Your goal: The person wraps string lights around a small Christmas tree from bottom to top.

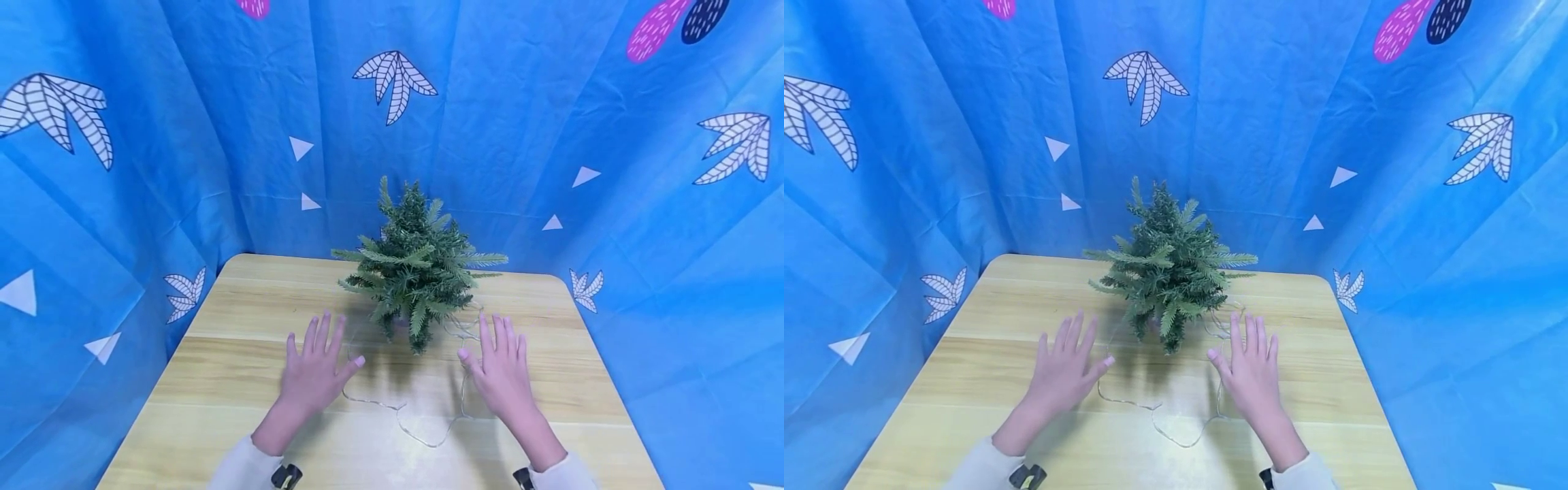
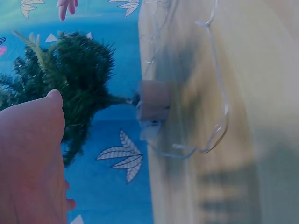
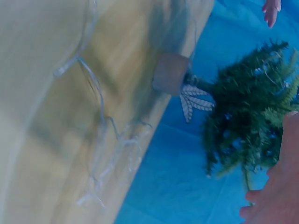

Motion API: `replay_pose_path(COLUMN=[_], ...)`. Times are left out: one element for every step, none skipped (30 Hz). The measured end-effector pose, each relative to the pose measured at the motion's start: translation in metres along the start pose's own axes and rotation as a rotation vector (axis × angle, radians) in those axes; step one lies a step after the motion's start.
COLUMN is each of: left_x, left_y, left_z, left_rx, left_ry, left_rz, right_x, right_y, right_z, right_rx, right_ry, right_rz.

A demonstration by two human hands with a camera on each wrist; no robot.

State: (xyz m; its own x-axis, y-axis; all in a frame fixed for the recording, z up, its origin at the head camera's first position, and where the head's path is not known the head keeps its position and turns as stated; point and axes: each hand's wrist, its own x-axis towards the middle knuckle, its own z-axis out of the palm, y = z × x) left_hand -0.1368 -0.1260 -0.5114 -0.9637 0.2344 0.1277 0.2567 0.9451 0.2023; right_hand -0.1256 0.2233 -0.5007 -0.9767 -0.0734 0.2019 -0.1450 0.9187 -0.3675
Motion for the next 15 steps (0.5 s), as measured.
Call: replay_pose_path(left_x=[-0.001, -0.002, -0.003, -0.004, -0.005, -0.006, -0.007, -0.008, -0.010, -0.011, -0.012, -0.014, -0.015, -0.016, -0.017], left_y=[0.001, 0.002, 0.003, 0.004, 0.005, 0.007, 0.008, 0.009, 0.011, 0.012, 0.014, 0.015, 0.016, 0.017, 0.018], left_z=[0.003, 0.006, 0.010, 0.014, 0.017, 0.021, 0.024, 0.028, 0.031, 0.034, 0.037, 0.040, 0.043, 0.047, 0.049], left_rx=[-0.008, -0.018, -0.027, -0.035, -0.041, -0.050, -0.060, -0.071, -0.081, -0.092, -0.097, -0.098, -0.096, -0.094, -0.097], left_ry=[-0.004, -0.010, -0.017, -0.024, -0.033, -0.041, -0.048, -0.055, -0.065, -0.067, -0.070, -0.073, -0.074, -0.078, -0.082], left_rz=[-0.004, -0.009, -0.012, -0.015, -0.018, -0.019, -0.022, -0.023, -0.026, -0.026, -0.026, -0.023, -0.018, -0.015, -0.013], right_x=[-0.002, -0.003, -0.005, -0.007, -0.008, -0.010, -0.011, -0.013, -0.015, -0.016, -0.018, -0.020, -0.021, -0.023, -0.024], right_y=[0.000, -0.001, -0.001, -0.002, -0.003, -0.004, -0.005, -0.006, -0.008, -0.009, -0.010, -0.012, -0.013, -0.014, -0.015], right_z=[0.004, 0.007, 0.011, 0.014, 0.018, 0.021, 0.024, 0.028, 0.032, 0.035, 0.039, 0.043, 0.047, 0.051, 0.055], right_rx=[0.005, 0.011, 0.014, 0.017, 0.019, 0.015, 0.013, 0.015, 0.014, 0.013, 0.012, 0.011, 0.014, 0.019, 0.024], right_ry=[-0.008, -0.018, -0.027, -0.031, -0.038, -0.041, -0.044, -0.045, -0.046, -0.047, -0.051, -0.054, -0.062, -0.074, -0.087], right_rz=[0.004, 0.010, 0.014, 0.014, 0.013, 0.008, 0.003, -0.002, -0.010, -0.016, -0.020, -0.022, -0.021, -0.018, -0.017])
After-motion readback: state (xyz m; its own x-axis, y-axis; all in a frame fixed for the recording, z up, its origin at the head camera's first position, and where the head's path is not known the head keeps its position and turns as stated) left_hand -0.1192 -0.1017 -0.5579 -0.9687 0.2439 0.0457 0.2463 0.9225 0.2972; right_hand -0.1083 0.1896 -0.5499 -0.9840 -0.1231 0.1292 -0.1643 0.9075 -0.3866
